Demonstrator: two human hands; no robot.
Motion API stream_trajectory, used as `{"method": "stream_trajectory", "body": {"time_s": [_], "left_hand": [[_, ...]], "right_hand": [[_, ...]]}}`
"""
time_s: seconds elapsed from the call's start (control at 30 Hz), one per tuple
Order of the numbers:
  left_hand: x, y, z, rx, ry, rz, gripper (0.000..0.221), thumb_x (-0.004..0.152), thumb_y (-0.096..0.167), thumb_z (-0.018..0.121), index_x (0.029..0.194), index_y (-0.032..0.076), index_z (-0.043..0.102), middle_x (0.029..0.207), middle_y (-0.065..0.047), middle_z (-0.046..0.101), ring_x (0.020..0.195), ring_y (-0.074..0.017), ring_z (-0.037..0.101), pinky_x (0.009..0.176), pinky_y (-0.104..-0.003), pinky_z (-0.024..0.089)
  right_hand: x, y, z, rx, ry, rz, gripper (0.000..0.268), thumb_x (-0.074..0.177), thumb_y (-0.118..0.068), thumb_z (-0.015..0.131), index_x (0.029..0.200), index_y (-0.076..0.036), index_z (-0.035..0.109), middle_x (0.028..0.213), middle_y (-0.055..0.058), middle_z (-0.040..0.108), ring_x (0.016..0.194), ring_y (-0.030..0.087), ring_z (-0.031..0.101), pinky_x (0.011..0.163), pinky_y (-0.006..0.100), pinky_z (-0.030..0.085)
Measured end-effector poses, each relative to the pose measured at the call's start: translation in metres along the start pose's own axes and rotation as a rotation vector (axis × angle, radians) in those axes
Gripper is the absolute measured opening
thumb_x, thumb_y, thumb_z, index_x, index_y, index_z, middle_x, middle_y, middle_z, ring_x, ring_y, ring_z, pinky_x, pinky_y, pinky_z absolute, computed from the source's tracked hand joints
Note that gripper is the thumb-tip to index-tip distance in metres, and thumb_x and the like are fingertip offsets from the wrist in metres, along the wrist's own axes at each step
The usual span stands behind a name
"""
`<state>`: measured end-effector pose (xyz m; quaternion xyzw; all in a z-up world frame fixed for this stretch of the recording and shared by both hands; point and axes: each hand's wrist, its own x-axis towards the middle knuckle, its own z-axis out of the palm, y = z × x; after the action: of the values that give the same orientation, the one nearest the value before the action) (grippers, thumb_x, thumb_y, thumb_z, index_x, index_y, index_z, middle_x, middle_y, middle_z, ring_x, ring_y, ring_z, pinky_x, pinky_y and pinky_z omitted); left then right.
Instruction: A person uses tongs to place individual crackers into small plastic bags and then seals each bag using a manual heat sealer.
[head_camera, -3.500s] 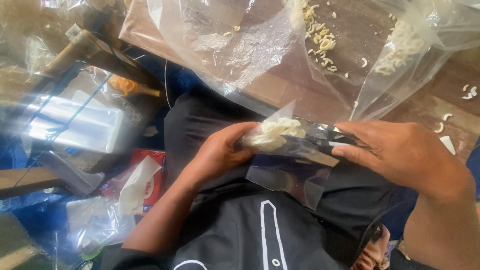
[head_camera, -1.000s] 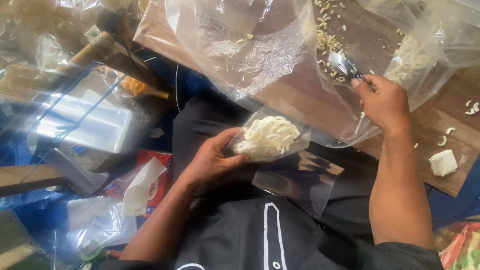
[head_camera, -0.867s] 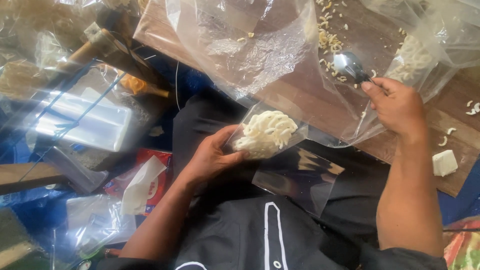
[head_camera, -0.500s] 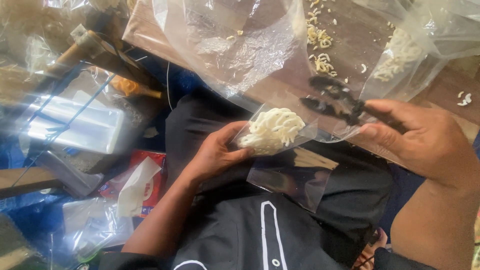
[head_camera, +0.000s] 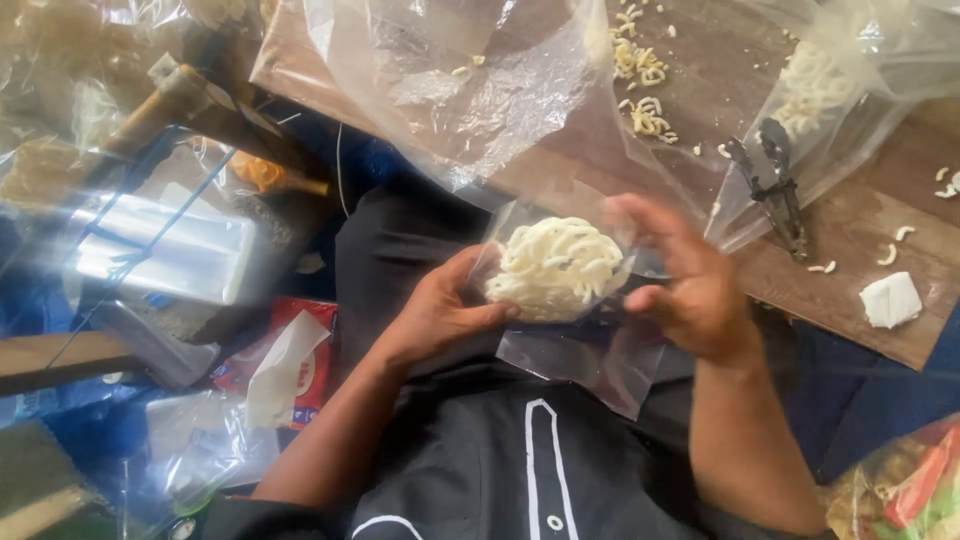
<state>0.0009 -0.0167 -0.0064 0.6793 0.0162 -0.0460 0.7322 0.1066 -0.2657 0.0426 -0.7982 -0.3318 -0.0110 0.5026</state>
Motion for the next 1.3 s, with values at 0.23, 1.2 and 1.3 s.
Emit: {"method": "stream_trajectory", "body": {"time_s": [0.23, 1.2, 1.3], "left_hand": [[0.000, -0.005, 0.020, -0.054, 0.107, 0.221, 0.059, 0.083, 0.018, 0.088, 0.135, 0.005, 0.064, 0.127, -0.014, 0.071, 0.122, -0.0221, 0.063, 0.107, -0.047, 0.050], [-0.083, 0.014, -0.120, -0.622, 0.829, 0.435, 0.012, 0.096, 0.014, 0.074, 0.105, 0.006, 0.072, 0.111, -0.024, 0.074, 0.103, -0.0354, 0.075, 0.091, -0.046, 0.060], [-0.102, 0.022, -0.134, -0.476, 0.878, 0.473, 0.012, 0.094, 0.011, 0.077, 0.105, 0.008, 0.072, 0.105, -0.018, 0.076, 0.098, -0.0299, 0.076, 0.090, -0.044, 0.060]], "right_hand": [[0.012, -0.010, 0.062, 0.271, 0.125, 0.090, 0.013, 0.099, -0.015, 0.073, 0.095, -0.002, 0.073, 0.087, 0.010, 0.074, 0.080, 0.016, 0.072, 0.073, 0.029, 0.057], [0.104, -0.058, 0.197, 0.865, -0.066, 0.174, 0.023, 0.100, -0.007, 0.072, 0.095, -0.006, 0.050, 0.089, 0.021, 0.071, 0.097, 0.028, 0.078, 0.088, 0.033, 0.063], [0.114, -0.076, 0.210, 0.752, -0.162, 0.062, 0.026, 0.103, -0.003, 0.071, 0.099, -0.006, 0.046, 0.096, 0.022, 0.071, 0.097, 0.025, 0.075, 0.091, 0.035, 0.061]]}}
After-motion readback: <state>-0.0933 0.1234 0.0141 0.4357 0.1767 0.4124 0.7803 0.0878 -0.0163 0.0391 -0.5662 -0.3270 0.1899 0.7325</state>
